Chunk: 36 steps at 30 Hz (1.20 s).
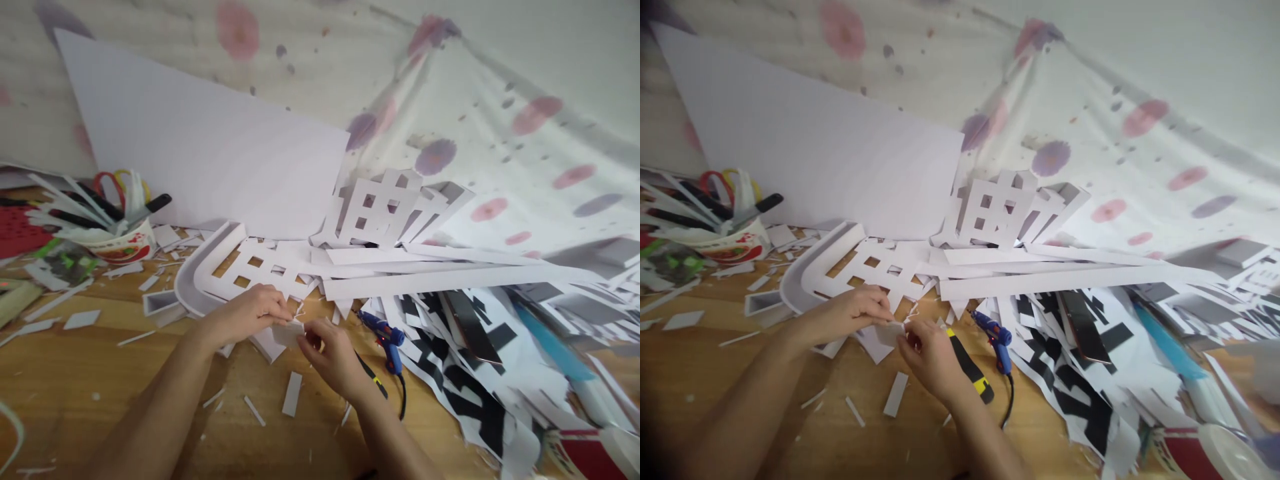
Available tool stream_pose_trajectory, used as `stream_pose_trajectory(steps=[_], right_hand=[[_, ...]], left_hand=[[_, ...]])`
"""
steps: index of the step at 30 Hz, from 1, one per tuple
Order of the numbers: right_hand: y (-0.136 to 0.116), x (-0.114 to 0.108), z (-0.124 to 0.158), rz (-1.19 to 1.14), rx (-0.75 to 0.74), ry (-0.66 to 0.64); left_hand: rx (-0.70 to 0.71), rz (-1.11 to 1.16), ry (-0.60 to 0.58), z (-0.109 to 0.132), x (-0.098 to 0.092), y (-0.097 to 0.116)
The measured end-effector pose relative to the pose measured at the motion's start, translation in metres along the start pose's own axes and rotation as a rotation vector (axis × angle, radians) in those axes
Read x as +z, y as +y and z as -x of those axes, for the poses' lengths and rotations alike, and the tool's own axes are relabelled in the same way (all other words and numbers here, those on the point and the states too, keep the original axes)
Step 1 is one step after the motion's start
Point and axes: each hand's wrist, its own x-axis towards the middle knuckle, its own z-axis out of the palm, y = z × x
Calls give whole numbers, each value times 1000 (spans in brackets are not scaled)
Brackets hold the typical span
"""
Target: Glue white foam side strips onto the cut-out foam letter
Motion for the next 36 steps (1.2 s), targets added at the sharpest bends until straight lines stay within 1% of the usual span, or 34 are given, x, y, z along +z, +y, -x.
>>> stream_pose_trajectory(steps=[4, 6, 8, 10, 15, 17, 19, 23, 27, 31, 36], right_hand=[[2, 9, -4, 78, -9, 12], [5, 10, -3, 80, -3, -3], [8, 12, -1, 59, 11, -9], [12, 15, 0, 36, 27, 21], [26, 26, 2, 32, 47, 181], [30, 31, 2, 31, 38, 191], [32, 35, 3, 19, 28, 169], [31, 41, 3, 27, -2, 140], [31, 45, 3, 56, -50, 108], [32, 50, 3, 98, -100, 100], [33, 55, 3, 141, -131, 109]], left_hand=[[8, -24, -22, -2, 1, -5], [11, -35, -31, -4, 3, -6], [-7, -35, -12, -4, 5, -7], [-48, -23, 42, -3, 5, -10], [-214, -5, 263, -2, 4, -26], [-269, -29, 292, -2, 4, -35], [-291, -61, 284, -3, 5, -42], [-274, -112, 244, -5, 8, -49], [-285, -137, 207, -6, 9, -49], [-311, -116, 180, -6, 8, -48], [-303, -113, 169, -6, 8, -49]])
